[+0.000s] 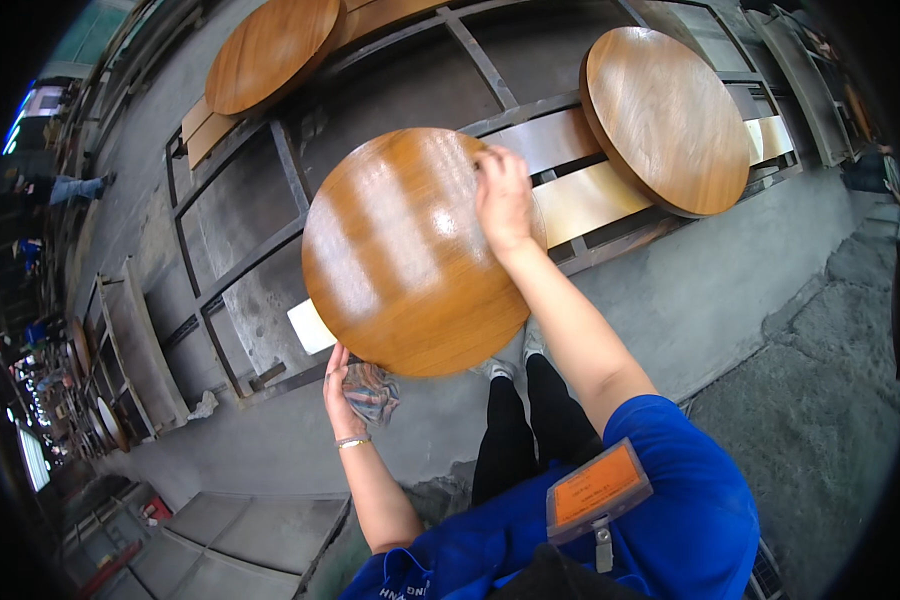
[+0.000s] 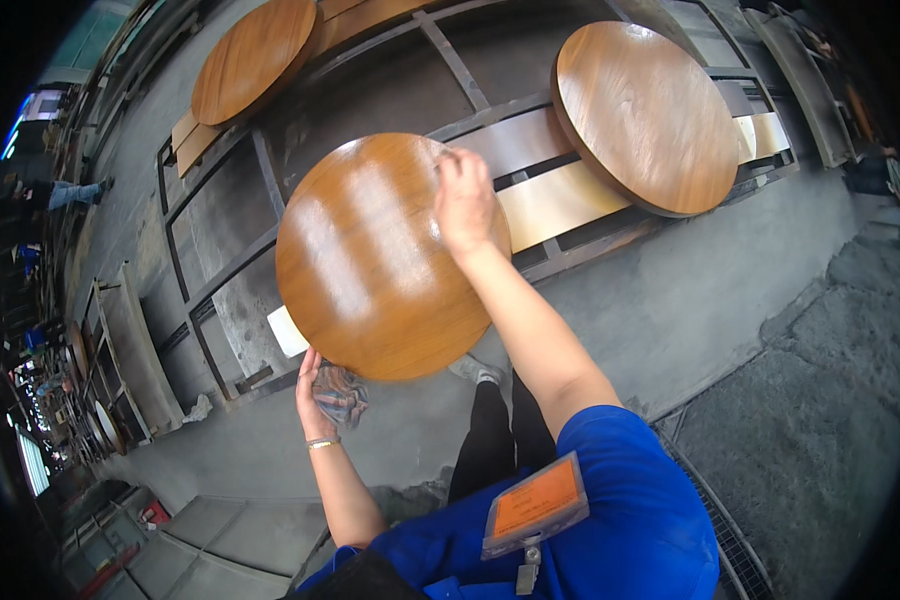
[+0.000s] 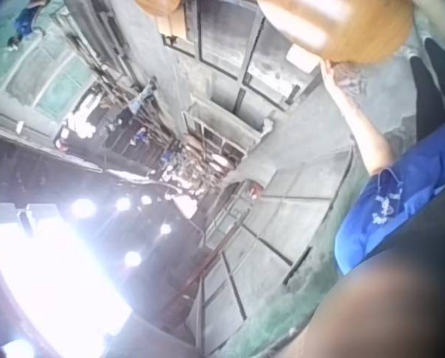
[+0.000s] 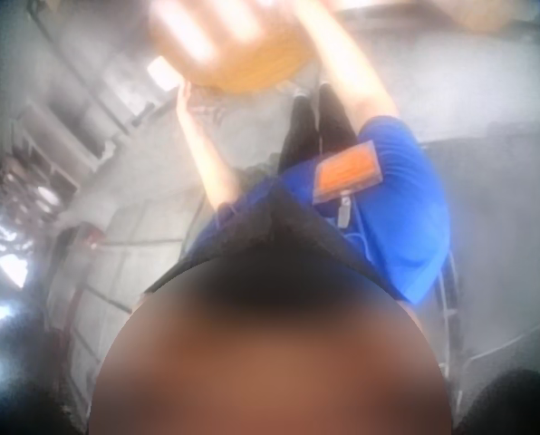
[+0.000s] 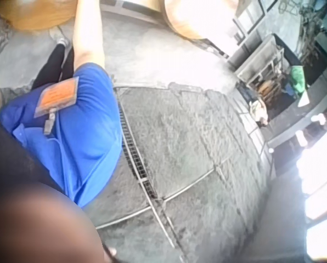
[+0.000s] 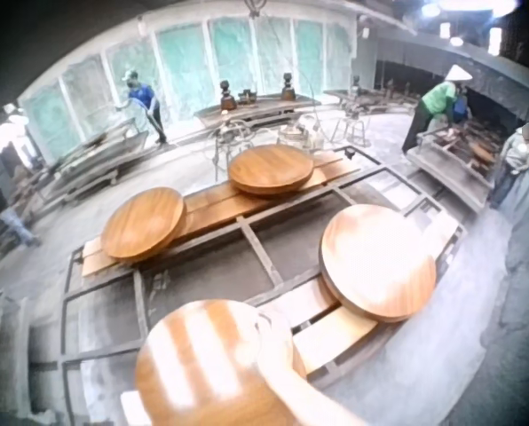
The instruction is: The person rubs a small dark block over the surface of round wooden tables, then wipes each table with a cloth. The person repeats this sequence on multiple tables placed on a metal rack.
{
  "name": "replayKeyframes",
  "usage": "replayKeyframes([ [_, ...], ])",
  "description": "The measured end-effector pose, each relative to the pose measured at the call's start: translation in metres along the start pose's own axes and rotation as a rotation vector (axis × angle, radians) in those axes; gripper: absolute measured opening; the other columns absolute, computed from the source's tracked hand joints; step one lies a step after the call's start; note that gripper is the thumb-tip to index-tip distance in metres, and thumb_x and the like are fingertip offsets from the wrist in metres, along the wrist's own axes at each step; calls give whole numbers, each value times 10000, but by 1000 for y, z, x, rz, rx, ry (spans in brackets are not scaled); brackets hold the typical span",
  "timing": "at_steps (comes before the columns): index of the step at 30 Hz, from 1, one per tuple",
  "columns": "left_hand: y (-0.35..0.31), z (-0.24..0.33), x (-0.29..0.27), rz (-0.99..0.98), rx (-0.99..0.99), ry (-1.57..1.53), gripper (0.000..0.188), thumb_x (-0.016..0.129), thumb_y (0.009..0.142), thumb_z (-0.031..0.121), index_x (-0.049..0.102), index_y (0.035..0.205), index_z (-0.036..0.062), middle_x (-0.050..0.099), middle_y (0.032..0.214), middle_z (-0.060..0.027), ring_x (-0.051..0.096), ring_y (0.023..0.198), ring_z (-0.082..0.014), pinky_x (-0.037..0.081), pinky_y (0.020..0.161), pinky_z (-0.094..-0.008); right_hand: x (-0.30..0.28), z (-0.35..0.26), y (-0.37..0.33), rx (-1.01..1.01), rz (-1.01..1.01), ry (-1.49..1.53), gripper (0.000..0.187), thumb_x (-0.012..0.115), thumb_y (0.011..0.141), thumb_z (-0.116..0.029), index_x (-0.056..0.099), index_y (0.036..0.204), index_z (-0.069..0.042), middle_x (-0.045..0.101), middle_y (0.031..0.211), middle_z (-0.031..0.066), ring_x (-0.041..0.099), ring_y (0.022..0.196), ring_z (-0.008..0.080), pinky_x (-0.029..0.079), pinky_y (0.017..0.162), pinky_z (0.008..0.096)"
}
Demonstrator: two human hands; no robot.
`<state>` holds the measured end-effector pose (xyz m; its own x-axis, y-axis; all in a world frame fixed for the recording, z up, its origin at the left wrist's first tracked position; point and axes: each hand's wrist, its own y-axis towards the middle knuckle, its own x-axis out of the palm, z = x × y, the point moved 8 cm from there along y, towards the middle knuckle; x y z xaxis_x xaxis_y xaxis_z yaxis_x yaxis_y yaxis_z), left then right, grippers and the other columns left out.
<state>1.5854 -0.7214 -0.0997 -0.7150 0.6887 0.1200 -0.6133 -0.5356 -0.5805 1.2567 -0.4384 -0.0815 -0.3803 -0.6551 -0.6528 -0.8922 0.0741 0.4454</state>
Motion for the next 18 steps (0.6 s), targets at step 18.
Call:
replayKeyframes([
  [18, -41, 58, -14, -9, 161, -115, 462, 769, 1039, 190, 638, 1462, 57, 708, 1346, -114, 704, 1189, -227, 560, 1057, -390, -199, 218, -5, 525, -48, 224, 304, 770, 1019, -100, 762, 1312, -23, 778, 1270, 102, 728, 1174, 197, 562, 1049, 343],
])
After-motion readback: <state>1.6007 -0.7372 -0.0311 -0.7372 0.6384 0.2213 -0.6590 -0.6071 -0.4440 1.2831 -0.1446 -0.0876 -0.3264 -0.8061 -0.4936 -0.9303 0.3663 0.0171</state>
